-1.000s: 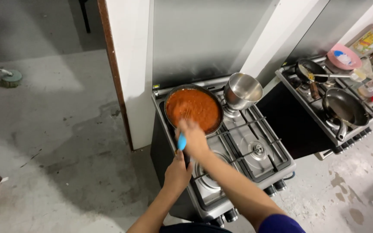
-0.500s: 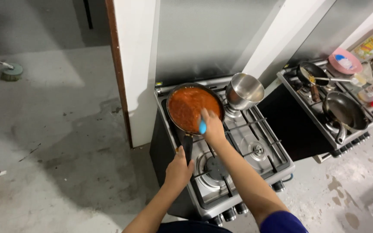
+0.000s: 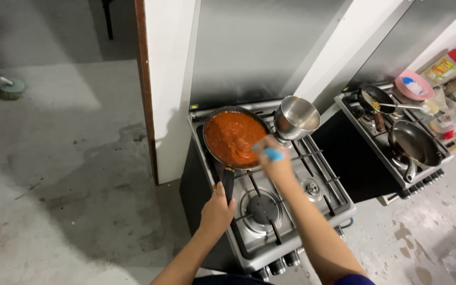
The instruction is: Stirred red sauce in a pan on a stove and transferred it into a metal bowl on a work table.
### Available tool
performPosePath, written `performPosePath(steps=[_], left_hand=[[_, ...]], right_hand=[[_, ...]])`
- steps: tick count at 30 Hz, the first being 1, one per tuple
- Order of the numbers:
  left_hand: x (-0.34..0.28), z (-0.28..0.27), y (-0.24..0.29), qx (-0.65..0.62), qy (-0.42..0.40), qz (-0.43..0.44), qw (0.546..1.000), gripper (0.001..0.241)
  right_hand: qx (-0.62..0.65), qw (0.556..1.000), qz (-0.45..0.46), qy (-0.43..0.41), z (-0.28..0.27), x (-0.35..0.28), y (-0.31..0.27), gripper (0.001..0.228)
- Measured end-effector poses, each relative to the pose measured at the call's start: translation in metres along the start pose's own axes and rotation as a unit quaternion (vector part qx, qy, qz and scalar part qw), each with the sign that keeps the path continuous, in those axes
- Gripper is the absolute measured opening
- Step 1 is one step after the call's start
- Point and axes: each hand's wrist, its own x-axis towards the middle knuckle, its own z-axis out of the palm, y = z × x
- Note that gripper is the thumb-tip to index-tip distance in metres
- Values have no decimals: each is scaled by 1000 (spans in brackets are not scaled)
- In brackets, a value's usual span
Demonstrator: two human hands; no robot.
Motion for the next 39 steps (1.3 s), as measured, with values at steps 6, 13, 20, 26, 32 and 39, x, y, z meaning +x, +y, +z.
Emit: performPosePath(steps=[6,13,20,26,32,39], left_hand=[[-3,8,-6,-7,24,14,1000,74],[-5,13,-9,1,43,34,999,73],[-8,7,-4,-24,18,-1,1000,75],[-12,15,-9,-34,47,20,998,73],[-8,14,-7,-33,34,15,999,75],[-8,11,-7,-11,13,-1,1000,76]], right_hand=[[162,975,138,68,-13,1,39,23],[178,962,169,120,20,-6,85,25],[90,977,147,123,34,16,90,28],[203,960,151,119,54,40,123,28],[339,914,222,28,52,57,117,26],[217,947,188,-143,-12,82,92,24]])
